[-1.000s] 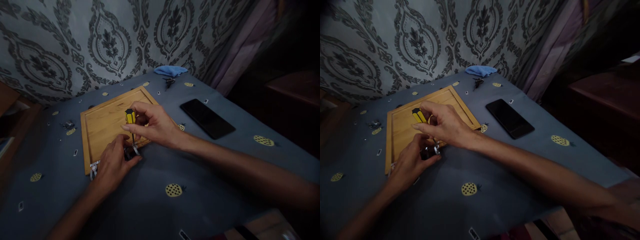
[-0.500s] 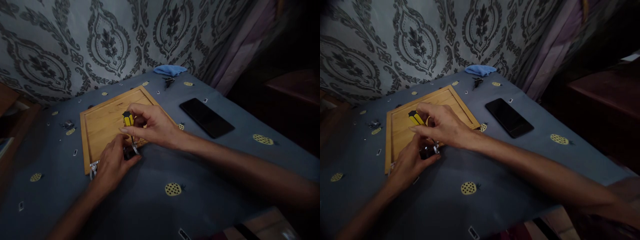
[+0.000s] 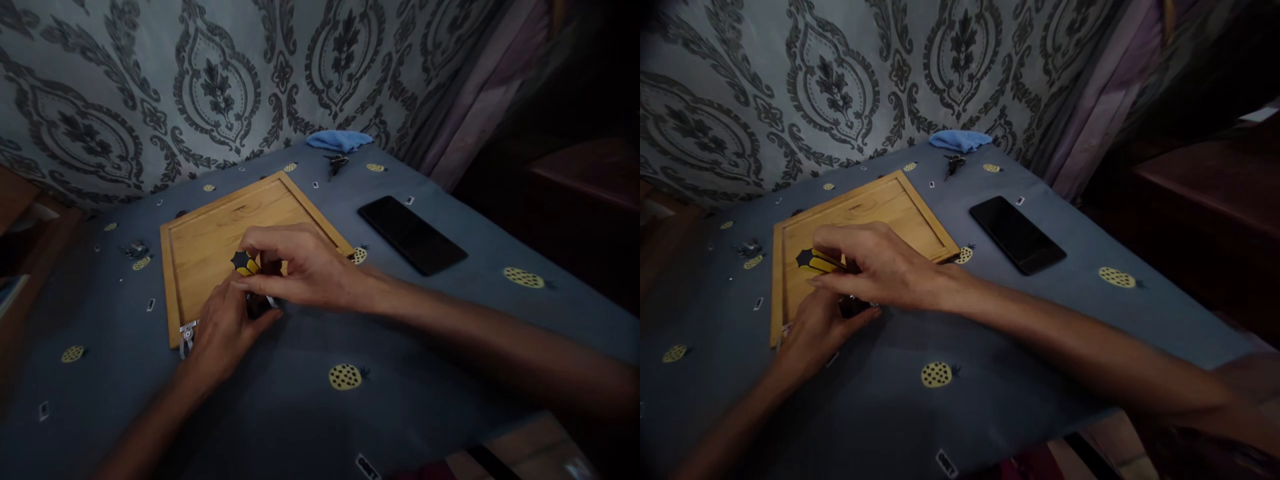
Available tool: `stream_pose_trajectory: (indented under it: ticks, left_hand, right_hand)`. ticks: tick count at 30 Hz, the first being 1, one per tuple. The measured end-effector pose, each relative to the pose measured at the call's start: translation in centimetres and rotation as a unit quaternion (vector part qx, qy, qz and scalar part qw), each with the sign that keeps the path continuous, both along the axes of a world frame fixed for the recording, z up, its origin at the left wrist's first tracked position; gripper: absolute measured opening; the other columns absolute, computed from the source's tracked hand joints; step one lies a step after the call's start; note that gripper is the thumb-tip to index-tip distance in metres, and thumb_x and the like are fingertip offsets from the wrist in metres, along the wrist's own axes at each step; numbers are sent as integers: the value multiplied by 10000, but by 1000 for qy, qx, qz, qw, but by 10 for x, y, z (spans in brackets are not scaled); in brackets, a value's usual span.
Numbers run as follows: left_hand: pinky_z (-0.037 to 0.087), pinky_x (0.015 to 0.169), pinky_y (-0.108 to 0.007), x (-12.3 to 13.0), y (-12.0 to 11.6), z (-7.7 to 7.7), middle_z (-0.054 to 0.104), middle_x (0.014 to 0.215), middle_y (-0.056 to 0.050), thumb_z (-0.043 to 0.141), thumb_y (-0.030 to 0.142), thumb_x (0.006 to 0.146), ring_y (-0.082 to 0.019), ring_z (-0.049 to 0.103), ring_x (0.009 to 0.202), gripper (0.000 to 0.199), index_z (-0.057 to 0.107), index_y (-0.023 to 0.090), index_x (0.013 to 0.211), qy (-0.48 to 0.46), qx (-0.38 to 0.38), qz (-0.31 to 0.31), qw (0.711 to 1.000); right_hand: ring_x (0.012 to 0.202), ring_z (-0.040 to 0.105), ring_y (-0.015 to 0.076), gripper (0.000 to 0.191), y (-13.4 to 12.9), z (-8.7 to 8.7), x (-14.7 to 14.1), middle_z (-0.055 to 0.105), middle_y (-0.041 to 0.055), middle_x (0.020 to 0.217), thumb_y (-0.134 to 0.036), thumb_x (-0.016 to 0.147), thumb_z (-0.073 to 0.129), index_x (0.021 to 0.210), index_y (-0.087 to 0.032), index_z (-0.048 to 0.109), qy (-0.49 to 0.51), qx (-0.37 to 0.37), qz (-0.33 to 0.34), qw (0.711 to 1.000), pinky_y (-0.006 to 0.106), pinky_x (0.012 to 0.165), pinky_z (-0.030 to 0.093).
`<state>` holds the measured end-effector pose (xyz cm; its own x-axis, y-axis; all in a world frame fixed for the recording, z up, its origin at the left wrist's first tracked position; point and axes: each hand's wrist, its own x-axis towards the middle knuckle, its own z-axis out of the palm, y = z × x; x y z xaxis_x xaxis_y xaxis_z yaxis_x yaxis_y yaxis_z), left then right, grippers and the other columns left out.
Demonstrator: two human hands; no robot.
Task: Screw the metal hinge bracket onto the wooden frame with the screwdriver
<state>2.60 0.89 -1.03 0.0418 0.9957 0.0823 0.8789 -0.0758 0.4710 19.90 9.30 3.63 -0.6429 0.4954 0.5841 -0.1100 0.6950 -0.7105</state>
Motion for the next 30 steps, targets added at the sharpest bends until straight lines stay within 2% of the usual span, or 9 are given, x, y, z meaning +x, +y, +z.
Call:
stream_pose_trajectory:
  ticks: [3, 13, 24, 30]
  left_hand:
    - [557, 837, -471, 0, 0, 0, 735, 1036, -93, 730, 390, 850, -334, 711, 999, 292, 607, 206, 1040, -4, -10, 2, 1000]
    - [536, 775, -442, 3, 1, 5, 718, 947, -74, 734, 381, 821, -317, 712, 905, 316, 564, 219, 1034, -31, -53, 25, 998]
    - [535, 748, -416, 1, 2, 7, 730, 937, -63, 727, 407, 833, -304, 715, 903, 314, 565, 226, 1032, -24, -41, 12, 999]
    - [524, 811, -432, 5, 2, 14, 753, 1020, -52, 729, 374, 828, -314, 716, 993, 367, 519, 242, 1098, -58, -59, 9, 997]
  right_hand:
    - [690, 469, 95, 263, 0, 0, 0, 477, -70, 706, -196, 919, 700, 797, -208, 467, -8, 3, -3, 1000, 221, 635, 374]
    - [686, 414, 96, 347, 1, -2, -1, 390, -72, 712, -184, 921, 682, 776, -229, 370, 29, -9, -11, 999, 224, 611, 332]
    - [682, 413, 99, 348, 3, -4, -1, 392, -69, 711, -194, 931, 658, 780, -235, 346, 20, -3, -1, 1000, 232, 601, 321]
    - [647, 395, 94, 355, 7, -6, -1, 400, -77, 693, -194, 924, 673, 776, -234, 352, 7, -23, -27, 999, 231, 576, 300]
